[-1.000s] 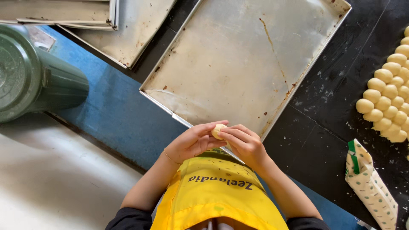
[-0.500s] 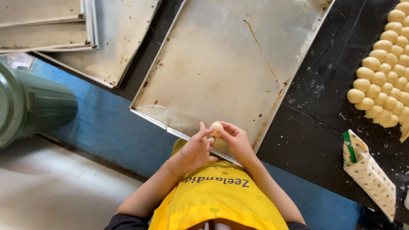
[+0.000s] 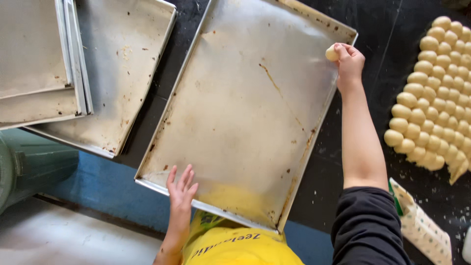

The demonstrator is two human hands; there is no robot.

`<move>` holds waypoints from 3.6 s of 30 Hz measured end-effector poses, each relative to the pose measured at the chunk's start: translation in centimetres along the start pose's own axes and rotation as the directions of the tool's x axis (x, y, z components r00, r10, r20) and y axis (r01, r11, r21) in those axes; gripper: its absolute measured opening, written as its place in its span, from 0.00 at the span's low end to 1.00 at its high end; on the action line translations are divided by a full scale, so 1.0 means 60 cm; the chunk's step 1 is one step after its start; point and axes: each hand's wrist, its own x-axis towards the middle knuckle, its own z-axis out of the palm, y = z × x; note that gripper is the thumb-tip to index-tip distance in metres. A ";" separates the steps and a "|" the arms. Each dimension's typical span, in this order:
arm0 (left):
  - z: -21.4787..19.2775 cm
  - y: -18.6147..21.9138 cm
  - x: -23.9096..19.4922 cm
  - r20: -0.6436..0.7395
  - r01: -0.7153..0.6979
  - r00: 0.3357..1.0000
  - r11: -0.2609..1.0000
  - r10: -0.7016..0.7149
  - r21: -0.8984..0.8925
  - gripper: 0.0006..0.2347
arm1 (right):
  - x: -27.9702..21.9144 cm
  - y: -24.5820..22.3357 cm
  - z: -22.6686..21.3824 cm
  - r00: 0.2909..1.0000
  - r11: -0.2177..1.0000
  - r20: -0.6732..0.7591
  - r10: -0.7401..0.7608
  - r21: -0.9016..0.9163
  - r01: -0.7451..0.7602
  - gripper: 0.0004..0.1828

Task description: The person repeatedly takes small dough balls from a large sheet, flattens them, fills them with grated cheese from a container, and rolls them into balls. The finished balls are placed onto a metal baking tray.

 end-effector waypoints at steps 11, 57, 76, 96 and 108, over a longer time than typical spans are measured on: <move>-0.006 0.015 0.037 -0.258 0.218 0.939 0.973 -0.229 -0.069 0.29 | 0.067 -0.009 0.010 0.616 0.305 0.441 -0.653 -0.591 0.747 0.13; 0.510 -0.384 -0.310 -0.118 -0.061 0.990 0.989 0.077 0.137 0.17 | -0.184 0.192 -0.862 0.856 0.359 0.386 -0.343 -0.789 0.499 0.28; 0.574 -0.356 -0.284 0.015 -0.229 0.972 0.934 0.234 0.273 0.13 | -0.479 -0.084 -0.984 0.670 0.310 0.236 -0.704 -0.747 0.588 0.14; 0.627 -0.408 -0.166 0.611 0.060 0.785 0.994 -0.105 0.094 0.25 | -0.584 0.049 -0.704 0.887 0.927 0.415 -0.203 -0.210 0.310 0.40; 0.594 -0.467 -0.114 0.775 -0.809 0.588 0.143 0.234 0.570 0.07 | -0.589 0.230 -0.655 0.942 0.905 0.335 0.021 -0.406 0.124 0.10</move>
